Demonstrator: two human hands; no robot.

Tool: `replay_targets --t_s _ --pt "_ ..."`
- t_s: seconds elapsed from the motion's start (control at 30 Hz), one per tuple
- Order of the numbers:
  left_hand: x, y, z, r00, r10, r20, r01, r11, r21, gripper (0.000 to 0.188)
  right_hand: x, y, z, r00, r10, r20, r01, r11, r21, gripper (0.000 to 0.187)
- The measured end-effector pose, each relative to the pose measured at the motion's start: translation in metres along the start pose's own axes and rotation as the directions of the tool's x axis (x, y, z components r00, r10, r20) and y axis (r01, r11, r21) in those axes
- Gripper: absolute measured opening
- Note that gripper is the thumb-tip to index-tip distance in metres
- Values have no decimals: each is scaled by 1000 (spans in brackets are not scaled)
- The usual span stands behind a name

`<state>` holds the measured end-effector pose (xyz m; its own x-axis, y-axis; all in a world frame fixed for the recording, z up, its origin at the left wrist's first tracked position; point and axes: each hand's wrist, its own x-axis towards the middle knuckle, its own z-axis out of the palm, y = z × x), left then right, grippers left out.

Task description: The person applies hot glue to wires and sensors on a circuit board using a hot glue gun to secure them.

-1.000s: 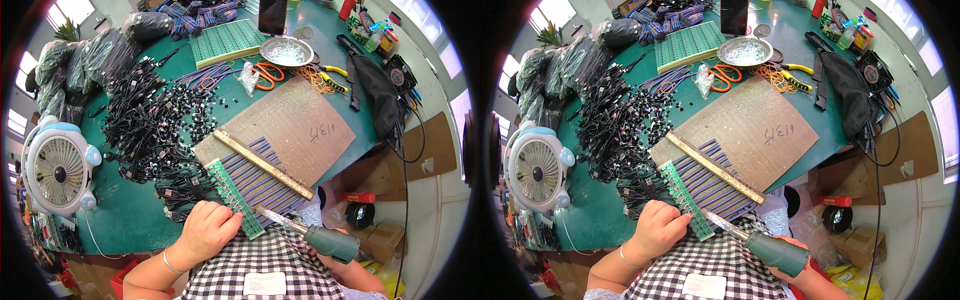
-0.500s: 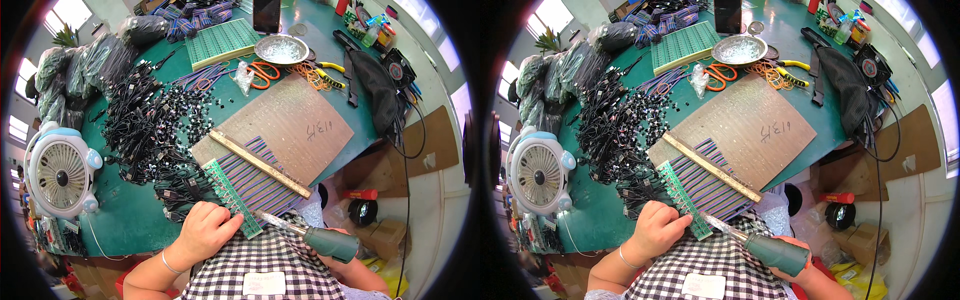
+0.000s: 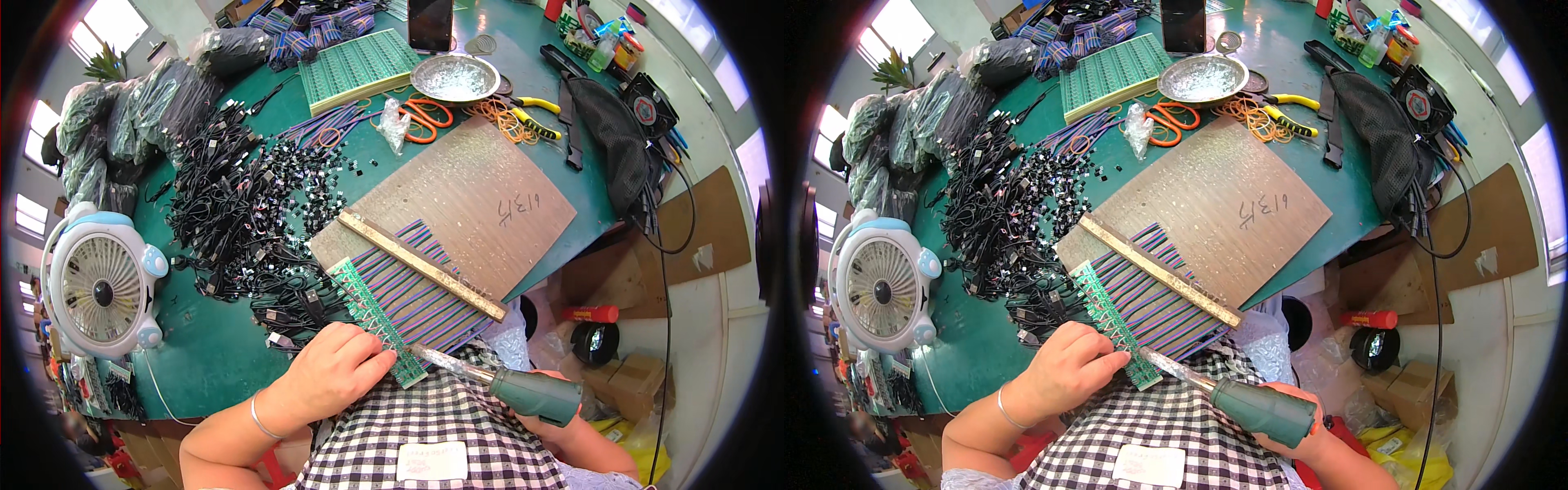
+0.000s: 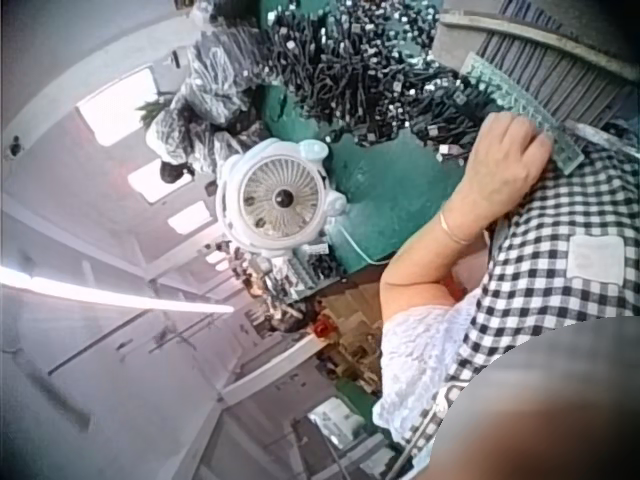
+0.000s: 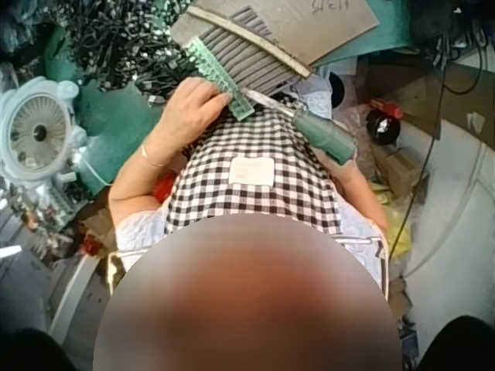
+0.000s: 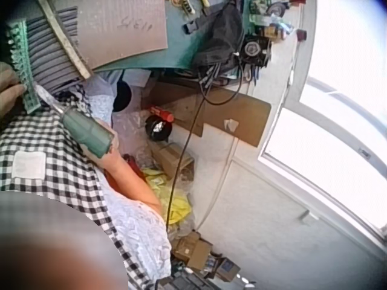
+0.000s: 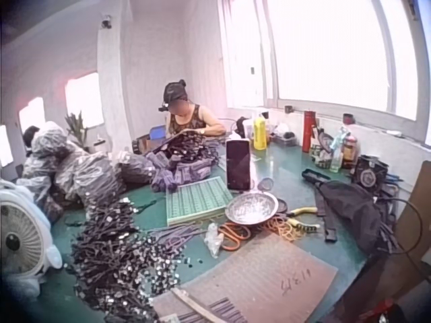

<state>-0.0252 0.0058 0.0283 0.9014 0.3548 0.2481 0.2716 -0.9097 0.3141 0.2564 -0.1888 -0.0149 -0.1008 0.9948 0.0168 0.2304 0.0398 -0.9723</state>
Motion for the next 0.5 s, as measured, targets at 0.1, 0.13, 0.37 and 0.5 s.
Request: replay_targets --t_s 0.1,0.13,0.37,0.5 --pt "3 -1 -4 997 -68 35 70 997 -37 21 1 -6 6 987 118 -112 -110 991 75 47" --pt "3 0 -3 997 -70 37 71 997 -34 21 1 -7 8 948 235 -212 -198 963 184 40" --pt "12 13 8 974 -219 -50 214 972 -93 24 15 -10 4 966 108 -236 -117 993 -26 20" --pt "10 12 13 971 -233 -52 225 966 -124 20 13 -5 3 967 139 -214 -121 988 95 22"
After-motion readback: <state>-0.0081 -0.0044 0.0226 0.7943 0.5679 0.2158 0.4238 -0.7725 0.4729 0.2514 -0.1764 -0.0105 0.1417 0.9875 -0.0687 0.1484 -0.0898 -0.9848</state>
